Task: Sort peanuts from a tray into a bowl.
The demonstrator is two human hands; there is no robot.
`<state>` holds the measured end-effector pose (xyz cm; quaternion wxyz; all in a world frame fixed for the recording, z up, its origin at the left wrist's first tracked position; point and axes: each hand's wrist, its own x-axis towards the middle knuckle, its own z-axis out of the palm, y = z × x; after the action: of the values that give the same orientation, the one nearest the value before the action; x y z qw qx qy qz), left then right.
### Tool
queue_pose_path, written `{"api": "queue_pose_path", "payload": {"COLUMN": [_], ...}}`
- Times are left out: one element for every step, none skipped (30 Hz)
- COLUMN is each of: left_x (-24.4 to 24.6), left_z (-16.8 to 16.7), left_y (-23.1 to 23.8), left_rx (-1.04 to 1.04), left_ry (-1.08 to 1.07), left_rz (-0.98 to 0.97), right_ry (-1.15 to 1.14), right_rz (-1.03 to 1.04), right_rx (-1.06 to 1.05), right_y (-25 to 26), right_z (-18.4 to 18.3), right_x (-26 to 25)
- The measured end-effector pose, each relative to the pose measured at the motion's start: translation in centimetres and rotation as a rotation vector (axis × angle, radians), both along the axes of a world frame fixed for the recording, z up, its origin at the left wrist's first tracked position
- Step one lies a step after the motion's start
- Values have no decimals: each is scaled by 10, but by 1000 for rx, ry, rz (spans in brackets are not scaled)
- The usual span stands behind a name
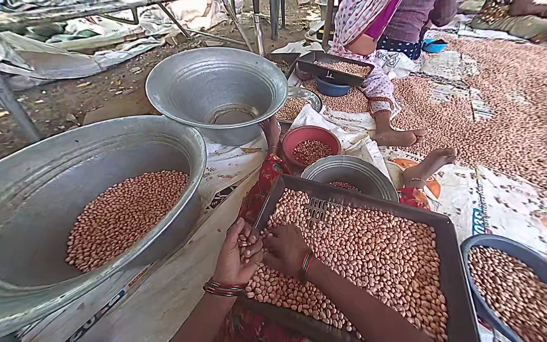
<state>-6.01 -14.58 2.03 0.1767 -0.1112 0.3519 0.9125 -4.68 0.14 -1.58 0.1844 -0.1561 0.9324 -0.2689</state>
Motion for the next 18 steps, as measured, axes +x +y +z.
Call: {"api": "queue_pose_path", "payload": {"left_x": [-4,-7,-10,-12,-14,-15,-15,-14,-12,-11,-10,-10,-10,-10,-9,-8,-6,-4], "left_z": [2,6,8,10,12,12,12,11,9,8,9,12,16,18,18,16,13,10], "left_y": [-2,-5,-10,-15,-20,-25,-28,-29,-29,-28,-26,-21,-12,-1,10,20,28,35], "left_rx": [-41,-92,-143,-197,-249,-301,-366,-467,-614,-817,-1052,-1261,-1407,-1514,-1595,-1656,-1706,-1763], "left_ry": [21,31,44,65,99,141,192,252,323,417,530,622,670,688,694,697,697,692], "left_rz": [5,9,9,4,-6,-23,-50,-93,-156,-259,-415,-615,-823,-1002,-1142,-1243,-1317,-1372], "right_ry": [12,36,89,155,244,338,412,455,493,506,468,473,498,526,524,515,553,573], "right_rz": [60,111,141,135,104,48,-23,-104,-181,-244,-280,-266,-199,-93,25,123,185,195], "right_rx": [14,26,31,20,22,38,77,130,189,235,239,221,177,121,60,20,28,49], "right_y": [1,9,22,40,62,84,107,127,142,151,151,143,131,116,103,96,97,105], "right_z": [-2,-4,-8,-13,-18,-19,-18,-14,-10,-5,1,4,3,-1,-5,-11,-19,-23], "right_x": [16,34,53,72,89,102,112,119,122,123,124,125,127,132,139,146,151,156]}}
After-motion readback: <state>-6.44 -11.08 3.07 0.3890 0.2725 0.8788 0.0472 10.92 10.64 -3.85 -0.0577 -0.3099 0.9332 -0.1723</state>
